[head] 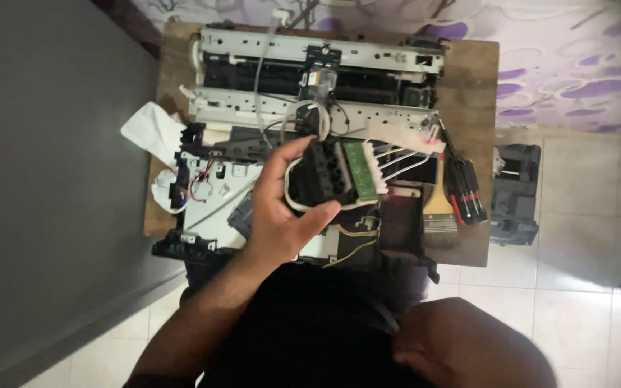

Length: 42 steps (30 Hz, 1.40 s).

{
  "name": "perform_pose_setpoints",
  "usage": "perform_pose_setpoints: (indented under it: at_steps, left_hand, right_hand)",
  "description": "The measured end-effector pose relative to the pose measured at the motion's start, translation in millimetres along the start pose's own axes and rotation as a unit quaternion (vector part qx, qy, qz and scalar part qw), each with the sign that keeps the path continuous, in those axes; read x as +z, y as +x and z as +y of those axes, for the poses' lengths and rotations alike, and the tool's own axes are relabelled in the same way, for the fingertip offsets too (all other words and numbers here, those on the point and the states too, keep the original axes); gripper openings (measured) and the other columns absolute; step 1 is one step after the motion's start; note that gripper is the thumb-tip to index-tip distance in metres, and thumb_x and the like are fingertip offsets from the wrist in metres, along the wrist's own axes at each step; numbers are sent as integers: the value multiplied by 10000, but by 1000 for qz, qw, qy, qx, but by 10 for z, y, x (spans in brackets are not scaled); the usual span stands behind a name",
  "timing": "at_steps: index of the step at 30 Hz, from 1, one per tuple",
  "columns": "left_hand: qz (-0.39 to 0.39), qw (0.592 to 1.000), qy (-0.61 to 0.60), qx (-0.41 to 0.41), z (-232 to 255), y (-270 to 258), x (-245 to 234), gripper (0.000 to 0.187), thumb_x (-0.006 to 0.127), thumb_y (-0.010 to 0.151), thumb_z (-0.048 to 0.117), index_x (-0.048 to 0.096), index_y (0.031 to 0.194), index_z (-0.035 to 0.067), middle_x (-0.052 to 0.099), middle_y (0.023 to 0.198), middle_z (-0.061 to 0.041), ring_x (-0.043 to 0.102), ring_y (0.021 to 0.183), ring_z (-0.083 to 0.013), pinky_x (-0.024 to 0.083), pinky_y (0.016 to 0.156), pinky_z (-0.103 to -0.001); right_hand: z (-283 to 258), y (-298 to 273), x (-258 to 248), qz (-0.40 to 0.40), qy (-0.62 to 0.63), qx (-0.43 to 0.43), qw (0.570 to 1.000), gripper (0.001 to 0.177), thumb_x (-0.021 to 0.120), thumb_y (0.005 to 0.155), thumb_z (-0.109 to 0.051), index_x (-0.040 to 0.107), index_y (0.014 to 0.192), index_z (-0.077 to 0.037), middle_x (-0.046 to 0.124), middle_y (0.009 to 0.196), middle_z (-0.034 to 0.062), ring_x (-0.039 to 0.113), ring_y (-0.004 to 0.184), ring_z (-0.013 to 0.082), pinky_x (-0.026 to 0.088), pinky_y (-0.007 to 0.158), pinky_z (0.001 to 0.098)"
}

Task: The person holds a printer ink cartridge assembly and uses a screwdriver to remove a small circuit board from it. They then place the board on the table and reattach the assembly to the printer's internal mechanism.

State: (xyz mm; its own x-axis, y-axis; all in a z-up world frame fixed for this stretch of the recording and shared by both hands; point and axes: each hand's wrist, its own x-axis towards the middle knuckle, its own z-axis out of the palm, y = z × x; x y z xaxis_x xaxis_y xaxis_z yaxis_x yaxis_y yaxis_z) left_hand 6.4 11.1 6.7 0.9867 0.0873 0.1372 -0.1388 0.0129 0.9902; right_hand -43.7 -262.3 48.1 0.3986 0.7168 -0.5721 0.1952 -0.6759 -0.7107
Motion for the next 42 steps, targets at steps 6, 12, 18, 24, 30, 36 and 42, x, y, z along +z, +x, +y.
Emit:
perform_pose_setpoints:
  at_steps: [6,12,18,24,30,36,42]
  left_hand:
    - [4,1000,-1,-2,-16,-11,33,706,755,856,371,488,1424,47,611,1363,-138,603,1274,-246,511,1108,-380]
    - [-11,1000,2,-3,87,-7,48,742,741,867,408,495,1458,35,619,1424,-149,619,1306,-250,528,1125,-381]
    - [-12,999,-1,-31,131,-28,7,731,753,846,397,511,1448,60,647,1352,-125,649,1231,-226,562,1049,-358]
    - [-16,999,31,-15,80,-38,-1,711,733,855,389,510,1444,58,608,1432,-137,594,1344,-255,475,1163,-396]
    - [-17,998,54,11,89,-56,8,731,704,864,455,502,1437,50,613,1415,-152,604,1327,-271,506,1153,-427]
    - [-18,996,66,50,85,-88,15,736,727,874,443,498,1445,39,605,1417,-153,605,1332,-271,510,1160,-421]
    - [-22,998,54,31,52,-117,34,738,727,866,426,489,1452,45,583,1444,-160,580,1358,-272,496,1178,-428]
  right_hand:
    - [51,-86,-74,193,23,-45,980,232,739,864,-427,875,988,-285,823,786,-102,784,665,106,599,617,274]
    - [-30,482,-132,602,-226,-102,759,240,866,894,-196,780,1073,-60,731,953,101,679,837,249,529,748,354]
    - [-256,833,-385,552,-173,-260,773,262,752,958,-98,708,1141,84,686,1235,258,766,1046,346,650,933,391]
    - [-390,810,-508,542,-186,-304,761,100,721,943,92,730,1043,91,715,1133,313,798,934,393,686,696,369]
    - [-519,637,-635,499,-246,-283,781,153,620,996,45,740,1090,32,745,1180,205,783,882,325,628,678,385]
    - [-498,548,-612,499,-292,-246,778,158,644,998,16,750,1108,-23,757,1204,158,742,793,267,538,569,353]
    - [-571,522,-604,514,-299,-245,766,116,666,1005,-5,759,1075,-5,763,1163,174,767,845,296,566,612,367]
